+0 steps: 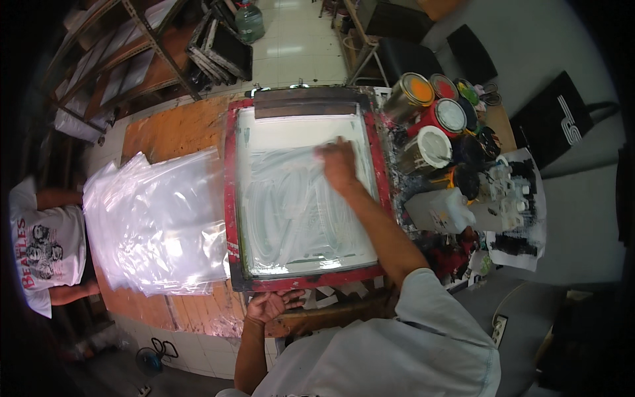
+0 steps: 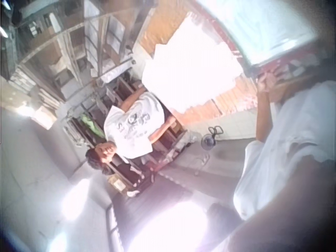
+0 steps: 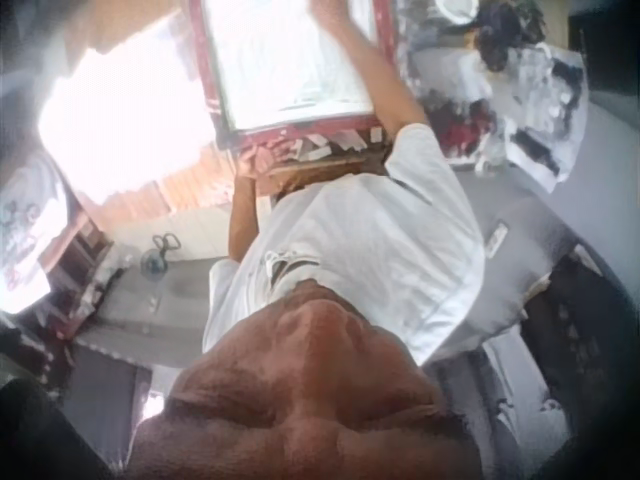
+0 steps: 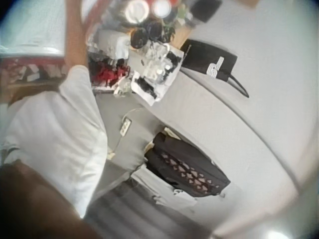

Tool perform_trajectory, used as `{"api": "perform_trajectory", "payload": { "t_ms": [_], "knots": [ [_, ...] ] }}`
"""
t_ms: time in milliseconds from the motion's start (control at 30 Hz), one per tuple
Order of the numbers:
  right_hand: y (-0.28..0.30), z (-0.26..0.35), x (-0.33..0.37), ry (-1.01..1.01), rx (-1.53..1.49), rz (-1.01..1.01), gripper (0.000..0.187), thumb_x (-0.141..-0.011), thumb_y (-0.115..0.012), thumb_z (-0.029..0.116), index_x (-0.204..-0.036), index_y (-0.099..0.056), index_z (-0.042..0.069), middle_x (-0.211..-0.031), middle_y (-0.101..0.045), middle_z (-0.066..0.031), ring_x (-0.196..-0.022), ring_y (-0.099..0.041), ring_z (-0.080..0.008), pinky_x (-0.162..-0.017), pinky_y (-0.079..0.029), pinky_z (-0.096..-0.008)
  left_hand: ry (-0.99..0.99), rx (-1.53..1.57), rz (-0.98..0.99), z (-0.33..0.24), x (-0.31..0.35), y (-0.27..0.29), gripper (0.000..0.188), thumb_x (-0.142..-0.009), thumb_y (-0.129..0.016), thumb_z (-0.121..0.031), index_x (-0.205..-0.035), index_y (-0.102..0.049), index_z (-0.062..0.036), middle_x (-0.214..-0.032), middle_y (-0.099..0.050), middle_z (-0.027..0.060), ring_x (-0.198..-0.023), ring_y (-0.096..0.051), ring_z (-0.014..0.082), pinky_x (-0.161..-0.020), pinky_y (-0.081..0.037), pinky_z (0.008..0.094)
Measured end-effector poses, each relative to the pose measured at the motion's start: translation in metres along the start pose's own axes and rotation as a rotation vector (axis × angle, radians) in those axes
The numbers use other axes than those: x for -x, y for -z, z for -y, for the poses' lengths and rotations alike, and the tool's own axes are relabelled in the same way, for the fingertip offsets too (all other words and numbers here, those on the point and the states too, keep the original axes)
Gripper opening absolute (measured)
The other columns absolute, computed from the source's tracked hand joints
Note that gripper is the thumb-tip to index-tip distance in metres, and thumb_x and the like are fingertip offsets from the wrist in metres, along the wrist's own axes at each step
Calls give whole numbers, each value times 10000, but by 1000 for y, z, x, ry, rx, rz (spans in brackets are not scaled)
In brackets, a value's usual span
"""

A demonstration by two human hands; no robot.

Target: The person performs screen printing on plastic bags by placing a bag on the workbench, lowering the screen frame, and using a squeegee to apply ink. They then lift the frame, remove the printed bag, and clean the screen mesh using a cloth and solvent.

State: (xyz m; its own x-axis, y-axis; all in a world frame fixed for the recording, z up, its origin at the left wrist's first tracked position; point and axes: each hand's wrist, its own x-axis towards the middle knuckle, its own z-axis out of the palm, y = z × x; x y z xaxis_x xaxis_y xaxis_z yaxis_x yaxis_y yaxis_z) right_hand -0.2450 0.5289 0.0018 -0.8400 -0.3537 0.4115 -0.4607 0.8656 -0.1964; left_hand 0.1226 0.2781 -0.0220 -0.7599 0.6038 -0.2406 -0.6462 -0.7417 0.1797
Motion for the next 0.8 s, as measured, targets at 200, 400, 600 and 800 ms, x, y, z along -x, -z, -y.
{"api": "perform_trajectory", "payload": {
  "t_ms": [200, 400, 600, 800],
  "knots": [
    [104, 23, 103, -84, -157, 179, 314, -729, -619, -74, -949, -789, 72, -863, -712, -103, -871, -596, -309, -803, -458, -454, -31, 4, -45, -3, -4, -19, 701, -935, -628, -450, -1495, -480, -55, -1537, -510, 129, -1476, -346, 449, -1201, -211, 676],
    [166, 11, 110, -2, -350, 72, 312, -742, -663, -34, -940, -796, 168, -872, -712, -35, -838, -588, -265, -767, -445, -417, -70, -7, -102, 1, -3, -16, 583, -933, -633, -448, -1427, -568, -147, -1480, -569, 126, -1444, -410, 423, -1187, -211, 705],
    [286, -145, -19, -102, 374, -209, 273, -743, -665, 25, -951, -806, 133, -816, -715, -94, -865, -640, -311, -796, -484, -452, -120, -33, -238, 3, -3, -38, 510, -923, -647, -440, -1349, -634, -160, -1426, -615, 128, -1400, -472, 415, -1169, -242, 717],
    [282, -261, -21, -252, 486, -152, 146, -809, -699, 70, -917, -794, 94, -933, -739, -138, -949, -637, -342, -864, -482, -491, -142, -69, -229, 2, -14, -49, 378, -922, -658, -411, -1199, -735, -167, -1335, -678, 133, -1365, -517, 402, -1166, -249, 715]
  ]
}}
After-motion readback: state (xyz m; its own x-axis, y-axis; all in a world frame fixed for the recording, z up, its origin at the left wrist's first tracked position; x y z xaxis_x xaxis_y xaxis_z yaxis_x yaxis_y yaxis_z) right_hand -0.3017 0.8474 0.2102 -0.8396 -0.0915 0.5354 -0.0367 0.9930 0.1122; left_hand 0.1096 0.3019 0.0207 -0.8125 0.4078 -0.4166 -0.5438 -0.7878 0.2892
